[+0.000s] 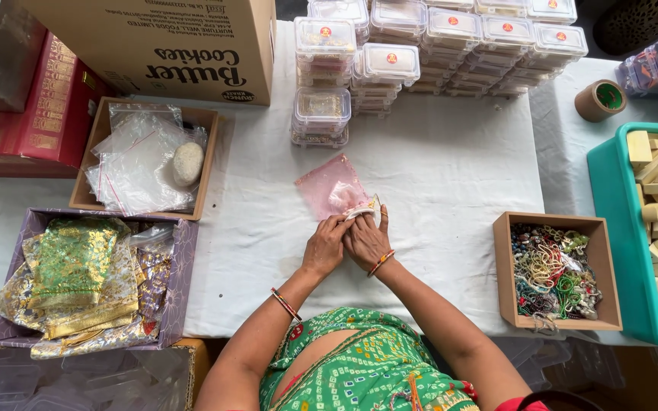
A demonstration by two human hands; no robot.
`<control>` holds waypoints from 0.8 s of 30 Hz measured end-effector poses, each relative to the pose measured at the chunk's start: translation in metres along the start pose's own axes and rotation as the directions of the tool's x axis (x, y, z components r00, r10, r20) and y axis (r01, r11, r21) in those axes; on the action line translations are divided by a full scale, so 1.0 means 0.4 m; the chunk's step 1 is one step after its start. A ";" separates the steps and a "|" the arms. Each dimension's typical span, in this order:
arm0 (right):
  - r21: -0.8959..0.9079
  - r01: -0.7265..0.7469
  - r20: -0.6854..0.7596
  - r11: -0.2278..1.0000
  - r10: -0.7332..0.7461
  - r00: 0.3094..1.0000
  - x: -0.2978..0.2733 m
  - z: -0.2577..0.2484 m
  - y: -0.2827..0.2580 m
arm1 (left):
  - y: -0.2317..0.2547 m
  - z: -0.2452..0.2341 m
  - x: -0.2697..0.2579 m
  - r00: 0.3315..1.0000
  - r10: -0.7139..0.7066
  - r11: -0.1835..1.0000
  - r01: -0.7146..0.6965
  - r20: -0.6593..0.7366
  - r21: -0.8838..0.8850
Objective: The person organizes small plastic containers on a table, then picks up a bracelet from a box. They place the bracelet into a small plastic bag, wrap it in a pink cloth, and put it into a plastic container. They repeat the process with another bracelet, wrapping it in a gold-patterned cloth before placing it in a container.
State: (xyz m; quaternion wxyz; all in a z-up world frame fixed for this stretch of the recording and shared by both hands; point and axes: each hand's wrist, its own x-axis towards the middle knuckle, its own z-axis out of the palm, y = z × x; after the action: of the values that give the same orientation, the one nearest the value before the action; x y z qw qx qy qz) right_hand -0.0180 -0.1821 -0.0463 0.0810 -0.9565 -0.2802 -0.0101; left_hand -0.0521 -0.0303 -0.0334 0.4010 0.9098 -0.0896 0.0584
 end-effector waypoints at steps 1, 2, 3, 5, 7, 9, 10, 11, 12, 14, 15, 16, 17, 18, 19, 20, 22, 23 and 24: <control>0.002 -0.077 0.132 0.997 0.076 0.988 0.023 -0.007 0.001 | -0.003 -0.001 0.005 1.000 -0.003 1.000 0.003 -0.012 0.000; 0.002 -0.075 0.128 0.997 0.074 0.989 0.030 0.013 0.009 | -0.005 -0.005 0.011 1.000 0.000 1.000 0.001 -0.015 0.003; -0.006 -0.040 0.052 0.999 0.040 0.998 0.034 0.035 0.015 | -0.005 -0.006 0.012 1.000 -0.010 1.000 0.010 -0.020 -0.003; -0.015 -0.003 -0.023 1.000 0.002 1.000 0.029 0.056 0.014 | -0.009 -0.010 0.013 0.999 -0.022 1.000 0.022 -0.027 -0.007; -0.053 -0.034 -0.069 0.998 0.030 0.997 0.010 0.057 -0.002 | -0.014 -0.013 0.011 0.999 -0.035 0.999 0.035 -0.015 -0.029; -0.123 0.025 -0.123 0.992 -0.040 0.992 -0.004 0.034 -0.016 | -0.026 -0.007 0.002 0.999 -0.034 0.998 0.033 -0.020 -0.050; -0.197 0.077 -0.172 0.977 -0.111 0.979 -0.011 0.022 -0.022 | -0.031 -0.002 -0.002 0.999 -0.030 0.997 0.028 -0.024 -0.070; -0.197 0.075 -0.168 0.978 -0.109 0.980 -0.007 0.031 -0.015 | -0.027 -0.003 -0.001 0.999 -0.031 0.997 0.030 -0.021 -0.074; -0.131 0.090 -0.008 0.987 -0.092 0.996 -0.005 0.040 -0.007 | -0.023 -0.003 0.000 0.999 -0.020 0.995 0.017 -0.030 -0.099; -0.059 0.094 0.155 0.994 -0.084 0.984 0.020 0.041 0.006 | -0.008 -0.006 -0.004 0.999 -0.012 0.992 0.007 -0.037 -0.124; -0.073 0.133 0.052 0.988 -0.130 0.990 0.050 0.033 0.011 | -0.001 -0.011 -0.002 0.999 0.000 0.992 -0.006 -0.041 -0.128; -0.090 0.171 -0.052 0.981 -0.176 0.983 0.078 0.024 0.016 | 0.007 -0.017 -0.002 0.999 0.013 0.991 -0.019 -0.045 -0.132; -0.087 0.173 -0.053 0.981 -0.178 0.983 0.089 0.025 0.019 | 0.009 -0.017 -0.002 0.999 0.011 0.992 -0.017 -0.046 -0.128; -0.064 0.166 -0.034 0.984 -0.169 0.985 0.099 0.025 0.021 | 0.010 -0.017 -0.003 0.999 0.010 0.992 -0.016 -0.052 -0.123; -0.042 0.159 -0.016 0.986 -0.160 0.987 0.112 0.024 0.025 | 0.011 -0.018 0.000 0.998 0.010 0.993 -0.017 -0.059 -0.118; -0.042 0.161 -0.019 0.986 -0.162 0.987 0.108 0.032 0.021 | 0.011 -0.023 -0.002 0.998 0.010 0.993 -0.018 -0.062 -0.115; 0.045 0.211 -0.140 0.976 -0.203 0.969 0.104 0.044 0.020 | 0.011 -0.031 0.001 0.996 -0.009 0.991 -0.002 -0.083 -0.135; 0.041 0.215 -0.143 0.976 -0.207 0.968 0.103 0.051 0.021 | 0.012 -0.033 0.000 0.996 -0.007 0.991 -0.005 -0.089 -0.135; -0.028 0.195 -0.099 0.980 -0.197 0.976 0.101 0.058 0.022 | 0.013 -0.035 -0.001 0.996 -0.014 0.989 0.000 -0.094 -0.148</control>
State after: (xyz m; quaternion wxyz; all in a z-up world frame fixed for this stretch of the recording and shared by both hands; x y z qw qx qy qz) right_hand 0.0201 -0.1641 -0.0679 0.0847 -0.9232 -0.3684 -0.0689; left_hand -0.0542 -0.0234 -0.0205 0.4714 0.8741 -0.0715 0.0932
